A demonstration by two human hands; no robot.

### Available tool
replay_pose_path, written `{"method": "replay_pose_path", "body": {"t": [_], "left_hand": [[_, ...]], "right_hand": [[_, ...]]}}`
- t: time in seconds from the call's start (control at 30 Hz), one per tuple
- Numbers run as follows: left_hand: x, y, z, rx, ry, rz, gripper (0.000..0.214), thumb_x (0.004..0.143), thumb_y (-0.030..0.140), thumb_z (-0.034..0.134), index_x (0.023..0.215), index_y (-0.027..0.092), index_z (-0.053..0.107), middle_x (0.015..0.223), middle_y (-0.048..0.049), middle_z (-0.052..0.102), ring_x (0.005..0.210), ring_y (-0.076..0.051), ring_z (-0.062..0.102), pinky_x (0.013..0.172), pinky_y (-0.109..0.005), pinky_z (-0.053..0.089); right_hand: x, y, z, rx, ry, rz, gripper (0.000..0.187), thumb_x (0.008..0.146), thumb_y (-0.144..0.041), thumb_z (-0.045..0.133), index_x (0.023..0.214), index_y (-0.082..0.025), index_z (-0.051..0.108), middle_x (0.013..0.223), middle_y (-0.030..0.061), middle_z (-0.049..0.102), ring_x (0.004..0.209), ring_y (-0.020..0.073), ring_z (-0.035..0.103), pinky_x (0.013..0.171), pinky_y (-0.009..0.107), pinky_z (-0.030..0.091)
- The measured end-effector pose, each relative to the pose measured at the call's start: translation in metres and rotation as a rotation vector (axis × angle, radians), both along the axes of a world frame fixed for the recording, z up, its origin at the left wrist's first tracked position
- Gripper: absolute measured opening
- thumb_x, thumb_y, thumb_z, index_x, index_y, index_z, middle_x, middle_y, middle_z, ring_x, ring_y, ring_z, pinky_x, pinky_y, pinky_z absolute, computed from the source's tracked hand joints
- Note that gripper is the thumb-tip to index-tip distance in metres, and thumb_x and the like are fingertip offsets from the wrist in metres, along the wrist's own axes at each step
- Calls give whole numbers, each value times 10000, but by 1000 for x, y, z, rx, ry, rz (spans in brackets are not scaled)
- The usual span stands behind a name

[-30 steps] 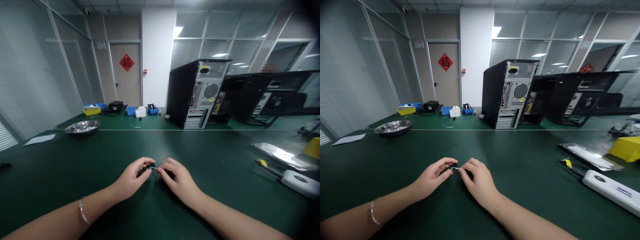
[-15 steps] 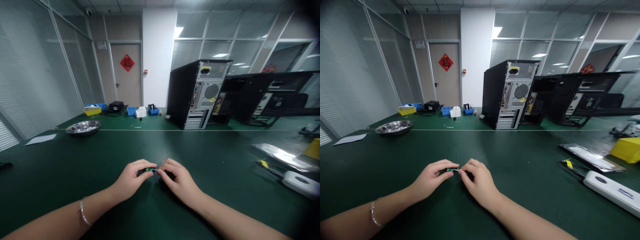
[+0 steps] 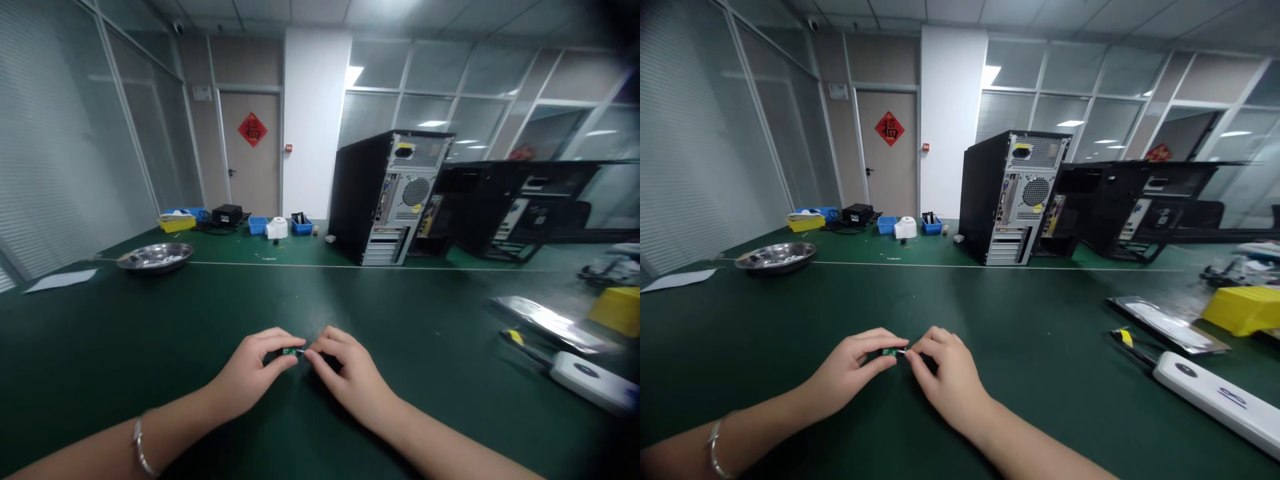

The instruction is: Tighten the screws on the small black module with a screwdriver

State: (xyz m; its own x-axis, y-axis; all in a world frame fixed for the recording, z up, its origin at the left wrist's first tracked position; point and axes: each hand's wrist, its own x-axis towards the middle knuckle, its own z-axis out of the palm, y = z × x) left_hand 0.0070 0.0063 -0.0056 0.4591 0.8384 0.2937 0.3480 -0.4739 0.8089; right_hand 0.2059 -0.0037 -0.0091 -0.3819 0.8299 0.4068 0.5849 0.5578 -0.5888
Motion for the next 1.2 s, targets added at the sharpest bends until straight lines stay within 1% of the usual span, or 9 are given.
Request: {"method": "replay_pose_path", "body": {"t": [0.23,0.4,0.53,0.63,0.73,0.87,0.93,1.07,1.2], "left_hand": [[1,3,-5,-106,-92,-19,246,854,241,595,1072,202,700,1032,-67,670,975,-212,615,881,-327,467],[2,4,-7,-225,-241,24,339,829,223,608,1167,206,633,1151,-77,634,1071,-221,580,961,-356,436],[3,5,-7,-249,-253,-16,251,824,226,600,1062,174,659,1068,-81,633,1012,-223,592,930,-369,445],[3,4,-7,-252,-244,-56,194,837,225,580,1021,176,619,1018,-64,617,984,-209,581,903,-356,441],[4,1,-7,-229,-237,-69,172,838,222,589,1005,193,560,954,-27,584,931,-176,560,862,-320,436],[4,-1,-5,-191,-164,25,173,787,223,664,913,187,552,868,2,559,756,-127,497,725,-269,411],[4,0,-5,-233,-201,25,227,768,236,689,938,188,546,861,1,568,730,-123,496,679,-260,401],[5,3,-8,-268,-304,-8,249,787,283,670,1004,180,606,887,-24,576,813,-153,545,719,-278,424],[3,5,-7,-308,-271,26,259,798,357,653,955,151,651,772,-1,544,637,-114,511,610,-261,420]], "right_hand": [[-1,0,0,-16,39,14,220,930,-265,499,795,-211,665,796,31,605,781,166,571,726,278,446],[-1,0,-1,-12,34,-3,221,931,-267,493,783,-206,646,791,31,601,772,168,567,723,284,444],[-1,-2,2,-4,48,118,196,936,-242,482,824,-208,639,838,33,611,809,167,567,762,298,441],[-2,-4,2,2,30,178,173,938,-226,478,903,-221,647,886,40,618,847,174,562,799,319,435],[-1,-4,1,10,38,173,171,943,-225,472,980,-230,639,910,46,620,857,181,559,800,328,438],[-1,-3,0,17,57,167,178,945,-229,471,1016,-235,634,914,48,625,859,182,563,793,325,447],[-1,-3,0,18,64,155,169,945,-233,471,995,-229,633,905,49,623,849,181,567,784,317,451],[-1,-2,0,7,84,91,156,942,-231,475,895,-213,622,851,33,614,806,170,572,751,294,448],[-1,0,0,-8,73,32,172,934,-230,485,824,-205,615,811,23,604,783,165,572,725,277,440]]}}
